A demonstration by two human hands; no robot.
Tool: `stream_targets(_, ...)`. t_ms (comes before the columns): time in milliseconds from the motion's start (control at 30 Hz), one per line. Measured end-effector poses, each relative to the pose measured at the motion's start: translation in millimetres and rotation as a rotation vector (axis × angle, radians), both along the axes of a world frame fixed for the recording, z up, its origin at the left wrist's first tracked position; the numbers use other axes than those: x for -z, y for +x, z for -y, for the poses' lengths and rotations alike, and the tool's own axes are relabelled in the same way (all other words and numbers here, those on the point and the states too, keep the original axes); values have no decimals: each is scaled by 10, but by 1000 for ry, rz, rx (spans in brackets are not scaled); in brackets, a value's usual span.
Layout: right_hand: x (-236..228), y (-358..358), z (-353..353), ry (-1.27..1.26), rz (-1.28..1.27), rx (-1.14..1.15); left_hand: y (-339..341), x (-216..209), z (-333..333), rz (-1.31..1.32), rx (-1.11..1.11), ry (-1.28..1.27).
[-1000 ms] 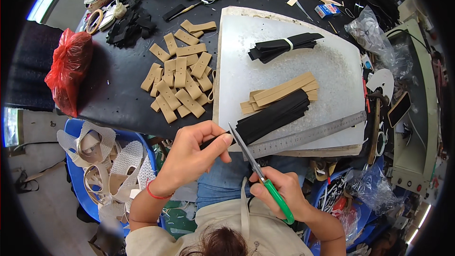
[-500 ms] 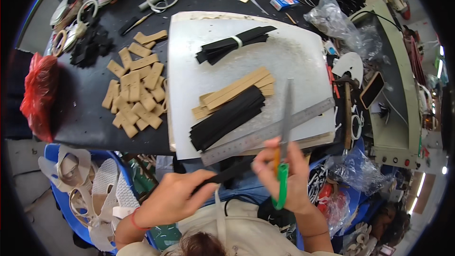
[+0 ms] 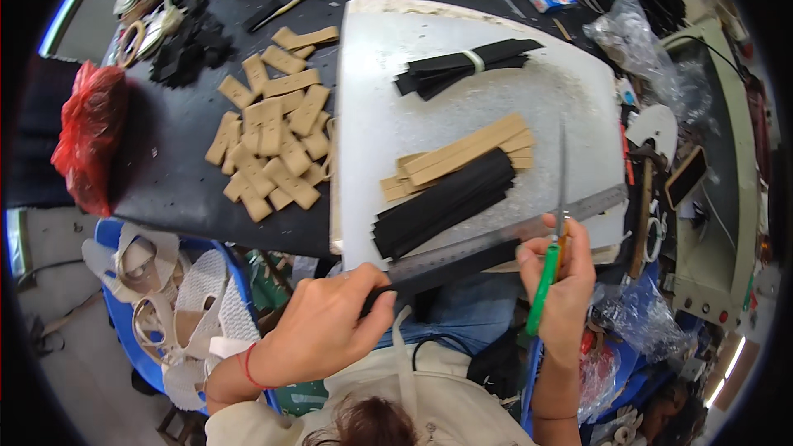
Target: The person cuts black fabric strips using scissors and a ruler, then assembles them with metal buckles. They thread the fabric through the buckle frames and arrange the finished strap units on the work surface.
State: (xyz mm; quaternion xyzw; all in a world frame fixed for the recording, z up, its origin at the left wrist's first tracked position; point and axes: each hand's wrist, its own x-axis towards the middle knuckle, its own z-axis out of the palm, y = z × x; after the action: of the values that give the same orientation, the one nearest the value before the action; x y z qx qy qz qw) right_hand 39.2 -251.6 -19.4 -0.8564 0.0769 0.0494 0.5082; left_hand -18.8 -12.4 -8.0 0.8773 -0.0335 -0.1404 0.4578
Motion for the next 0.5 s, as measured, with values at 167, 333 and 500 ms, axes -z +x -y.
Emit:
stream_targets(167, -10, 9, 6, 21, -38, 1, -3, 76, 10, 5, -22, 19)
stream_targets(333, -171, -54, 36, 0, 61, -17, -14, 30, -25, 45, -151, -133)
stream_targets(500, -341, -356, 186, 142, 6, -509, 186, -24, -169, -288, -431, -423)
